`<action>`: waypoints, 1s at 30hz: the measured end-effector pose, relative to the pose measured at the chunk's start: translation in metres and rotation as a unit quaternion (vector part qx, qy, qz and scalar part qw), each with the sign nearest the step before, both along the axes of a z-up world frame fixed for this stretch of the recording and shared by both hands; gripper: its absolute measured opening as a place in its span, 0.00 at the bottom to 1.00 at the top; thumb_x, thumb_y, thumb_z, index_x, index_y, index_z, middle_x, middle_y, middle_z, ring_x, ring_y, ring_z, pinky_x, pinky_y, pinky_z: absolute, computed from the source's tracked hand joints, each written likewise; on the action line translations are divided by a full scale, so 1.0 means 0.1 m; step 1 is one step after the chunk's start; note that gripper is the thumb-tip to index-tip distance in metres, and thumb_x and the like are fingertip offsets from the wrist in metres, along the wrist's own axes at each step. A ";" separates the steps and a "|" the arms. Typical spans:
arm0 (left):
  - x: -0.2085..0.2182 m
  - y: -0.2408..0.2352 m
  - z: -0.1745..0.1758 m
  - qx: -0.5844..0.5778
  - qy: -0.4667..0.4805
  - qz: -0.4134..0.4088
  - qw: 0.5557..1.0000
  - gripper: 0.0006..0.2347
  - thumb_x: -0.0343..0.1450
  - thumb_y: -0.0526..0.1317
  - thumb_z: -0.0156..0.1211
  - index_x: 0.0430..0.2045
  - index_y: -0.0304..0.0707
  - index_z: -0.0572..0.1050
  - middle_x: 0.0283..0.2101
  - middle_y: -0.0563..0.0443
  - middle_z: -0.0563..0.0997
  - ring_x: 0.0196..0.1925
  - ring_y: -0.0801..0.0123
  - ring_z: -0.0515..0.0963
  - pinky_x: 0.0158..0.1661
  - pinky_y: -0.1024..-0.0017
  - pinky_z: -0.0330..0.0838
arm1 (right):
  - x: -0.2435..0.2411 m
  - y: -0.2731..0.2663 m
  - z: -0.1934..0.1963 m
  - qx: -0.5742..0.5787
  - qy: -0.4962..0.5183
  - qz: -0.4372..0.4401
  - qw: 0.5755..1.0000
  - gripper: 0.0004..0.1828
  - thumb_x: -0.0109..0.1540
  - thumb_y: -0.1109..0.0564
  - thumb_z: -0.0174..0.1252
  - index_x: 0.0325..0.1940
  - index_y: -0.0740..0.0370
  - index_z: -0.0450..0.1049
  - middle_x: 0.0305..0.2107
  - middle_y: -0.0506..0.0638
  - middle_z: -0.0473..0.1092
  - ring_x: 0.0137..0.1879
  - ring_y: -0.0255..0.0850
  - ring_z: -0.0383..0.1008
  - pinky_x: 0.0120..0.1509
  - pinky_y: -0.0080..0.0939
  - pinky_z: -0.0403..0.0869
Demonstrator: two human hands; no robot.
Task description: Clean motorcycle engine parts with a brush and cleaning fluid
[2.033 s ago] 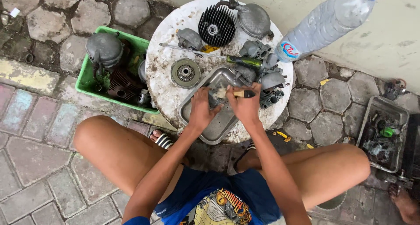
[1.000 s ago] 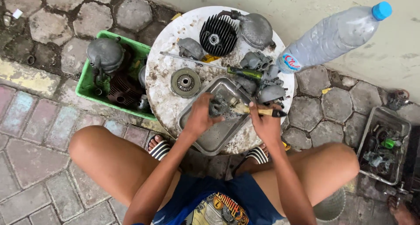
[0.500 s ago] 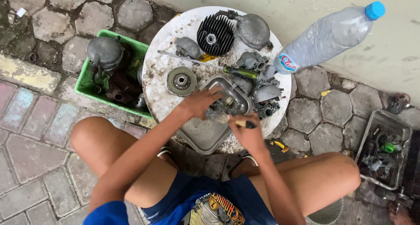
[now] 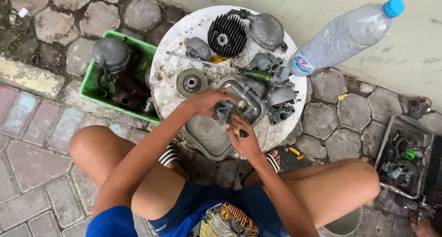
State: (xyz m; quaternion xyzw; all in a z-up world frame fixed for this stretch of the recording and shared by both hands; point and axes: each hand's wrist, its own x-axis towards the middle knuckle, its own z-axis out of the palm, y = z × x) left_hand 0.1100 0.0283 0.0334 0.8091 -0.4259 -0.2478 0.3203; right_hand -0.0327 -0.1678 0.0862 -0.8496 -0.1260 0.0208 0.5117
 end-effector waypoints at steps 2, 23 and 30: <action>-0.03 0.10 -0.09 -0.026 -0.003 0.028 0.999 0.41 0.54 0.42 0.90 0.65 0.47 0.73 0.55 0.34 0.75 0.54 0.24 0.80 0.57 0.24 0.75 | -0.02 0.00 -0.28 0.008 -0.003 -0.004 1.000 0.21 0.73 0.52 0.50 0.58 0.76 0.72 0.44 0.71 0.75 0.59 0.76 0.70 0.61 0.80 0.72; -0.96 -0.22 -0.12 0.113 -0.083 0.439 0.887 0.35 0.66 0.60 0.72 0.63 0.37 0.71 0.55 0.28 0.74 0.46 0.31 0.86 0.50 0.39 0.82 | 0.51 -0.18 -0.43 0.094 -0.025 0.058 0.994 0.19 0.74 0.52 0.47 0.62 0.60 0.78 0.49 0.64 0.76 0.59 0.63 0.74 0.65 0.62 0.70; -0.81 0.03 0.44 0.126 -0.145 0.252 0.948 0.38 0.66 0.59 0.76 0.67 0.37 0.71 0.58 0.34 0.72 0.65 0.40 0.72 0.66 0.38 0.67 | 0.08 -0.18 0.15 0.013 0.021 0.007 1.000 0.24 0.76 0.48 0.44 0.68 0.68 0.69 0.50 0.73 0.72 0.57 0.71 0.73 0.59 0.75 0.70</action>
